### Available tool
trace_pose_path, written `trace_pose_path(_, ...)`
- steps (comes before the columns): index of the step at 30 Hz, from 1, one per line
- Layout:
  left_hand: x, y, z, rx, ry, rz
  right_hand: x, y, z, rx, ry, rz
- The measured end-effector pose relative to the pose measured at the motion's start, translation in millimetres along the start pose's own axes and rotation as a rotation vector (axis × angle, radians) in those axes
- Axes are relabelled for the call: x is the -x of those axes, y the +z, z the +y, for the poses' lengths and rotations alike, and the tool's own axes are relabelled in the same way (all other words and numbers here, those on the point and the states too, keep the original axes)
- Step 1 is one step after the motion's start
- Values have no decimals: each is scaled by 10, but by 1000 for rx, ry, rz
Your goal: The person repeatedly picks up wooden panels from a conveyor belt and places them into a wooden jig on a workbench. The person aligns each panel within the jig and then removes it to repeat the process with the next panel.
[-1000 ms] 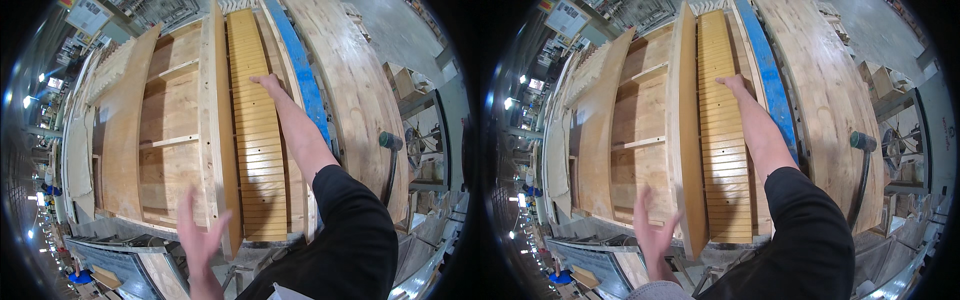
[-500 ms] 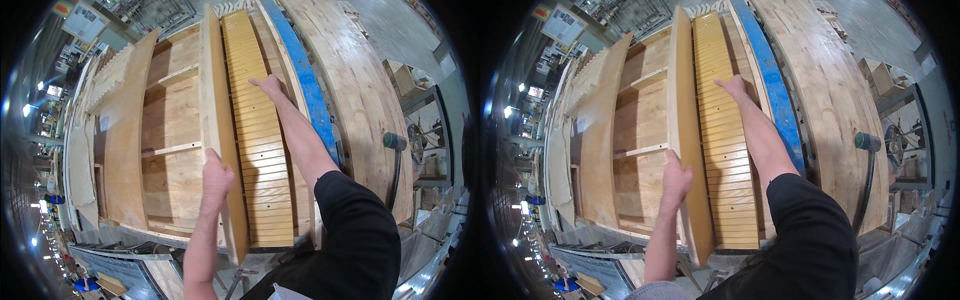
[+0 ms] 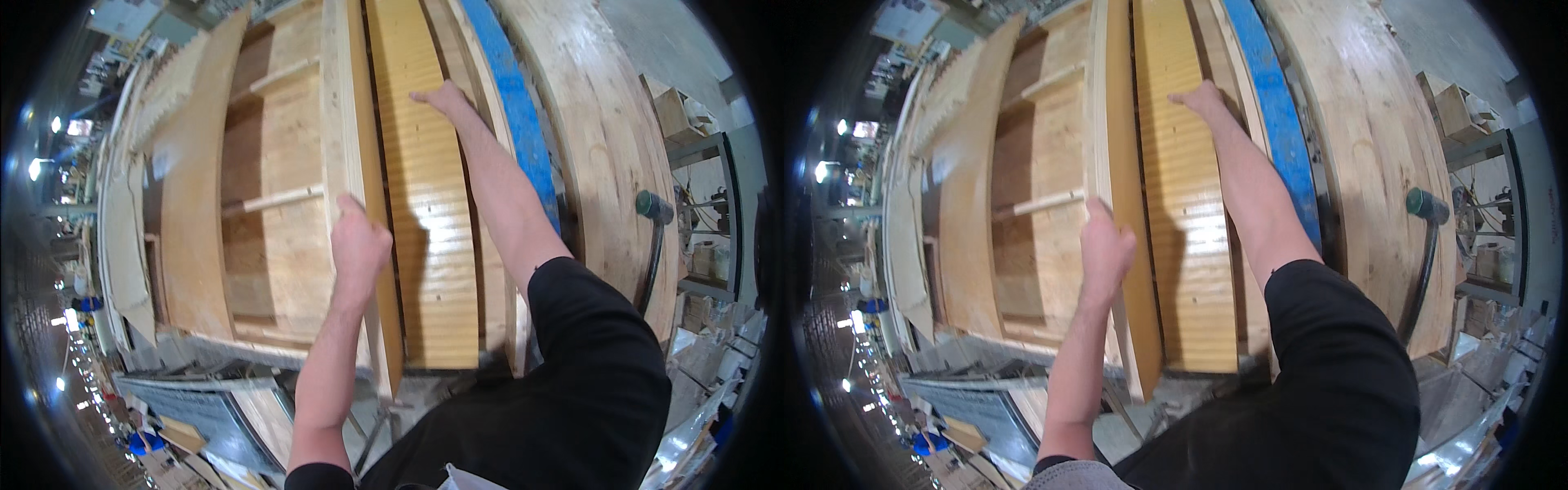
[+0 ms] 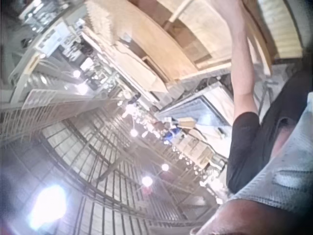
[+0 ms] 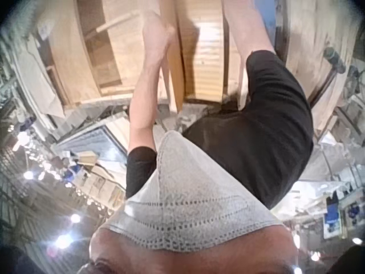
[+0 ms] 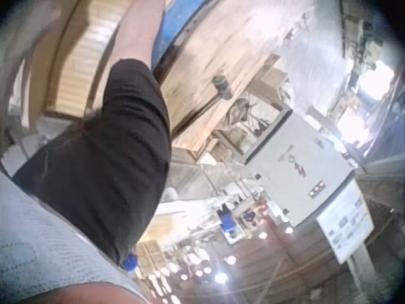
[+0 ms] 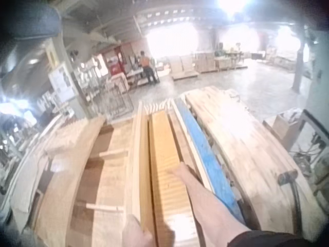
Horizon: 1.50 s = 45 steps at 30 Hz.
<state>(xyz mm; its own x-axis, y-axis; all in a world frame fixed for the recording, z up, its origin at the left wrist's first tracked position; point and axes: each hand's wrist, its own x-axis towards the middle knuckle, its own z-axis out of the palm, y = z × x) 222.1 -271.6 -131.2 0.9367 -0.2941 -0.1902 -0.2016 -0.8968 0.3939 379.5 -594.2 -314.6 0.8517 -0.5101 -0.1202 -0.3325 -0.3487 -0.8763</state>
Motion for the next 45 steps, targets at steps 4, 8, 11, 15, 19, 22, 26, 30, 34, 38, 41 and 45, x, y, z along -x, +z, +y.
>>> trace_pose_path(4,70,186,49,-51,11,44,806,210,229,44,322,-83)
trace_pose_path(8,89,195,40,-111,60,71,2015,160,149,441,203,62)
trace_pose_path(11,292,232,-143,33,115,156,3015,205,-145,518,136,139)
trace_pose_path(15,1131,191,-400,75,64,-75,4220,166,-167,305,245,-105)
trace_pose_path(19,2196,310,-745,111,-20,-103,5365,130,-90,9,397,-93)
trace_pose_path(22,2467,316,-691,78,0,-12,5786,163,252,-421,554,-94)
trace_pose_path(26,2452,265,-655,-10,-38,-85,5761,264,487,-569,583,-1)
trace_pose_path(30,2325,111,-1076,2,126,-49,5823,188,438,-559,522,-25)
trace_pose_path(34,2252,85,-1514,182,313,54,5806,93,331,-672,515,-4)
trace_pose_path(38,2348,51,-1126,181,-15,-58,5778,210,496,-500,462,80)
trace_pose_path(41,2429,195,-825,-46,-1,-53,5883,95,208,-306,357,133)
trace_pose_path(45,2461,132,-639,-60,-13,-87,5855,137,426,-419,322,91)
